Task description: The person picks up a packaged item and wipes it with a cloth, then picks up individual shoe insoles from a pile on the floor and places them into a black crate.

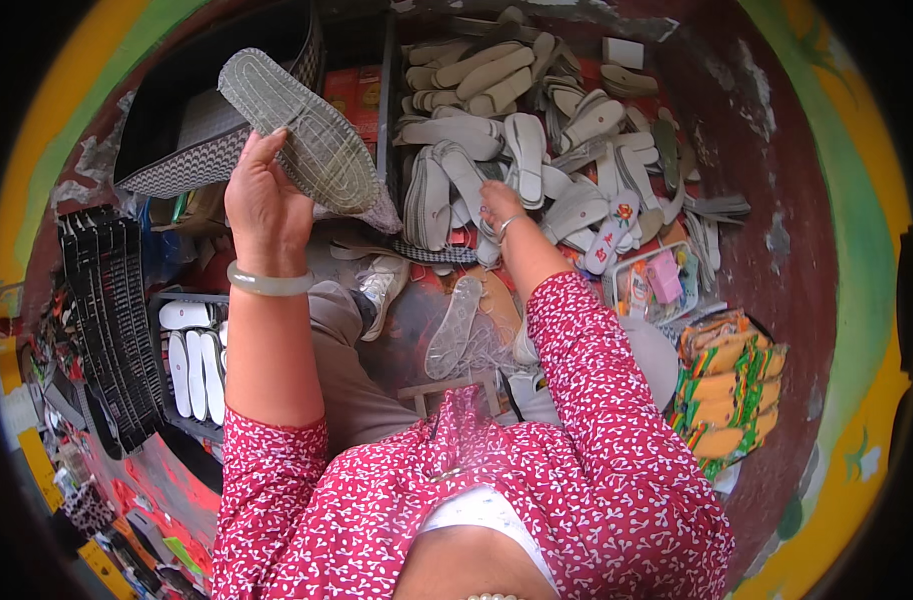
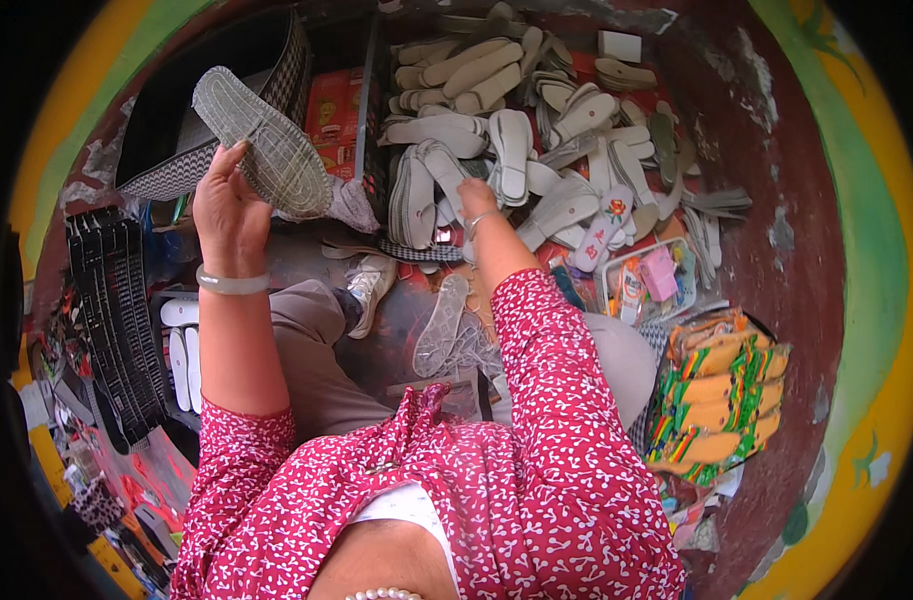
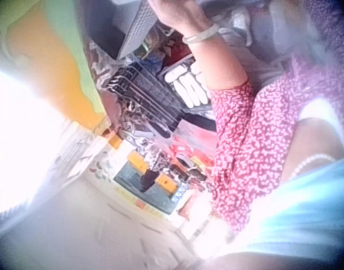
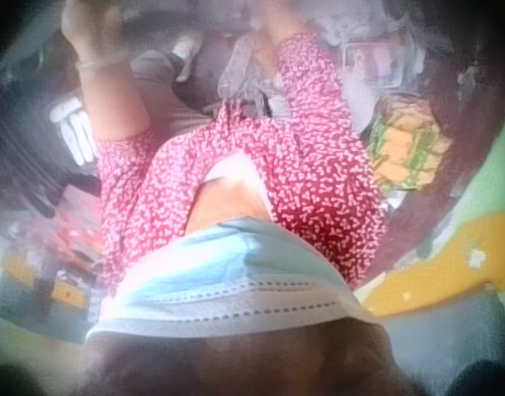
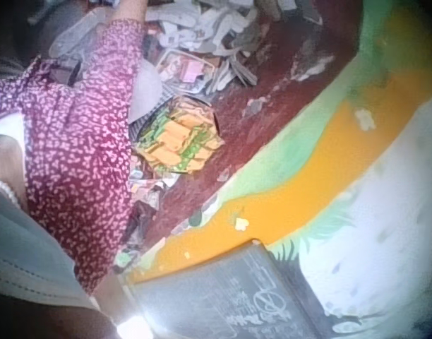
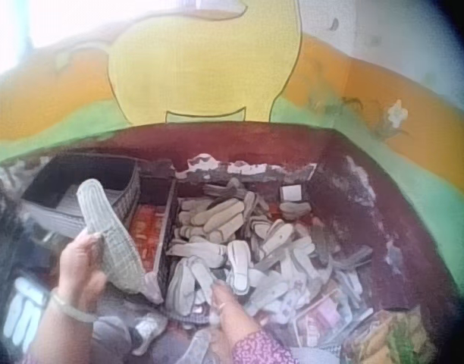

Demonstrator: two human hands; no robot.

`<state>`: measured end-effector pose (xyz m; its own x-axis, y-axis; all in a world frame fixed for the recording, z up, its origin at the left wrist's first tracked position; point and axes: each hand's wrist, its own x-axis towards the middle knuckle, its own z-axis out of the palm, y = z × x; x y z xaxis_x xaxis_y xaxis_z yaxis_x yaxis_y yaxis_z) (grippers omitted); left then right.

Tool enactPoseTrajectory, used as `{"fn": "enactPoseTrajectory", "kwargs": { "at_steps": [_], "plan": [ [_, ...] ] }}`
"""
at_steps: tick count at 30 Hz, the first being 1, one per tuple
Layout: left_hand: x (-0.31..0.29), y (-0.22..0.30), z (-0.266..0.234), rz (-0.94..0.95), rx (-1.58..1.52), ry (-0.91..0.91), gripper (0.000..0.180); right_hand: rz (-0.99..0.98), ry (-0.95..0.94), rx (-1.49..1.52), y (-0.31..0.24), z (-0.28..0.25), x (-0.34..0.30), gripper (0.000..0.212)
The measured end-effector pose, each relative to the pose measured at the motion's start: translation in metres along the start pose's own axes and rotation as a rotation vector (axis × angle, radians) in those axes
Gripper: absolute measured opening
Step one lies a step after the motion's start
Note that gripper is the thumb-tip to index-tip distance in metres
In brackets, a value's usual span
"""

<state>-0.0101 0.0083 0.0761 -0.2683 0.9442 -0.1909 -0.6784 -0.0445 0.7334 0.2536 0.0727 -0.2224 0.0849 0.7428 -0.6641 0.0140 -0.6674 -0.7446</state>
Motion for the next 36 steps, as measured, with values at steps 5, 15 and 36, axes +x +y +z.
{"fn": "enactPoseTrajectory", "kwargs": {
  "at_steps": [5,15,36],
  "plan": [
    [0.002,0.004,-0.001,-0.006,-0.034,-0.029,0.034,-0.386,0.101,-0.844,-0.065,-0.004,0.064,0.061],
    [0.007,0.008,0.005,-0.050,-0.031,0.080,0.032,-0.355,0.131,-1.189,-0.074,0.019,0.125,0.074],
    [0.001,0.003,-0.005,-0.070,-0.111,-0.046,0.030,-0.893,0.186,-1.019,0.015,0.003,-0.024,0.030]
  ]
}}
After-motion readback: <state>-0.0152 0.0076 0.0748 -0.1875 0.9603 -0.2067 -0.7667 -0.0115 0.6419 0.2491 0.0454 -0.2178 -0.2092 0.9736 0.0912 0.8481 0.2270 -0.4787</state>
